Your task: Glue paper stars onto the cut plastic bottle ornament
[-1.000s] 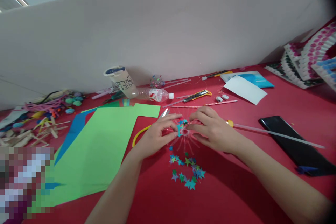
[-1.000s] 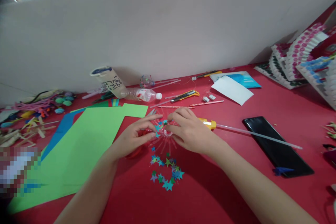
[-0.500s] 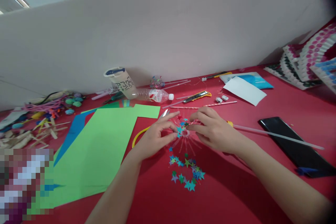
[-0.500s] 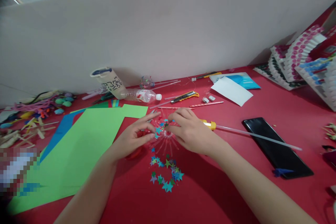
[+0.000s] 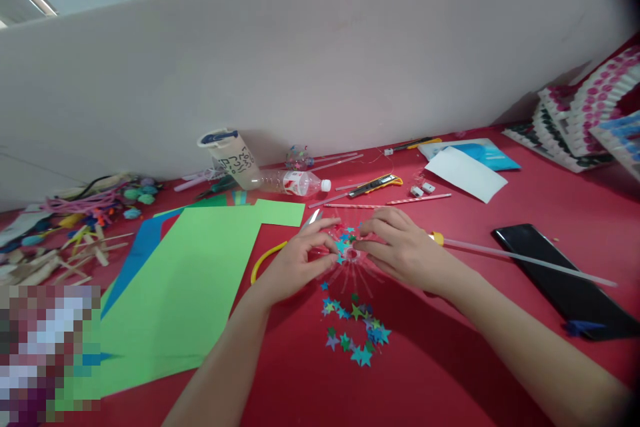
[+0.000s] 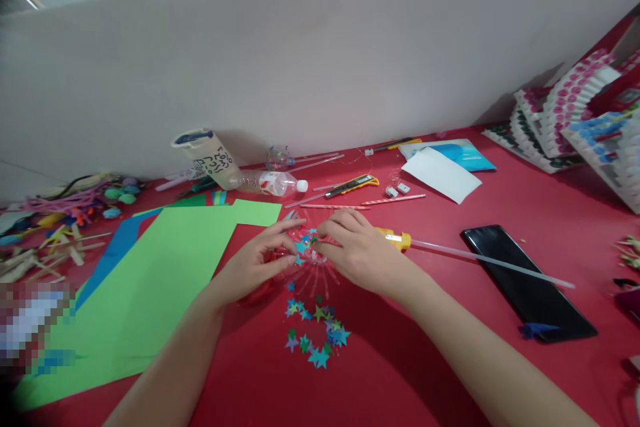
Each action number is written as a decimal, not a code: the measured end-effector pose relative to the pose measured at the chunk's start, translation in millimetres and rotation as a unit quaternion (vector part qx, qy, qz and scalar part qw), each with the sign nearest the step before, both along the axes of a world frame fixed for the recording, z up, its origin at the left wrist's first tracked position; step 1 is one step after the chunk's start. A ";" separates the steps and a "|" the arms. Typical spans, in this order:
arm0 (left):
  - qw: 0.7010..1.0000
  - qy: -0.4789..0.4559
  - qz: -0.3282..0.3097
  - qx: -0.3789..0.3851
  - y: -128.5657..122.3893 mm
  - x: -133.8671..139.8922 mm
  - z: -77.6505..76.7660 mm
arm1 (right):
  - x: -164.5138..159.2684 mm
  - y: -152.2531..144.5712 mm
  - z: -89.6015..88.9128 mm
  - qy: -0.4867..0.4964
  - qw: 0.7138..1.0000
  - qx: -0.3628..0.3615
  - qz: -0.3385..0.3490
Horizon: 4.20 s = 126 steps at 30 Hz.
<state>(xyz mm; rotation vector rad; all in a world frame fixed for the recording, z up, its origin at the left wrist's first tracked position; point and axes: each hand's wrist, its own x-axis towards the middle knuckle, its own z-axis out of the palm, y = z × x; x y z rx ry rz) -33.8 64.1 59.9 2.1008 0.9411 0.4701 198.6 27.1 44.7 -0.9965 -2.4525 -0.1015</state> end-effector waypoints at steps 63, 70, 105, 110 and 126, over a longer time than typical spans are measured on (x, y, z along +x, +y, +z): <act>1.000 0.006 0.012 -0.013 1.0 -0.9 0.3 | -6.9 -5.6 6.4 0.272 0.814 -0.502 -0.109; 1.000 0.013 0.019 -0.019 0.7 -2.6 0.1 | -5.4 -3.2 0.7 0.274 0.827 -0.478 -0.109; 1.000 0.017 0.013 -0.010 -1.1 -0.3 2.7 | -8.8 -7.1 6.8 0.315 0.806 -0.481 -0.137; 1.000 0.016 0.015 -0.010 -0.7 -0.7 3.0 | -5.2 -9.2 5.1 0.263 0.857 -0.424 -0.132; 1.000 0.005 0.011 -0.009 -0.8 -0.8 3.6 | -7.8 -13.7 10.4 0.072 0.972 -0.172 -0.145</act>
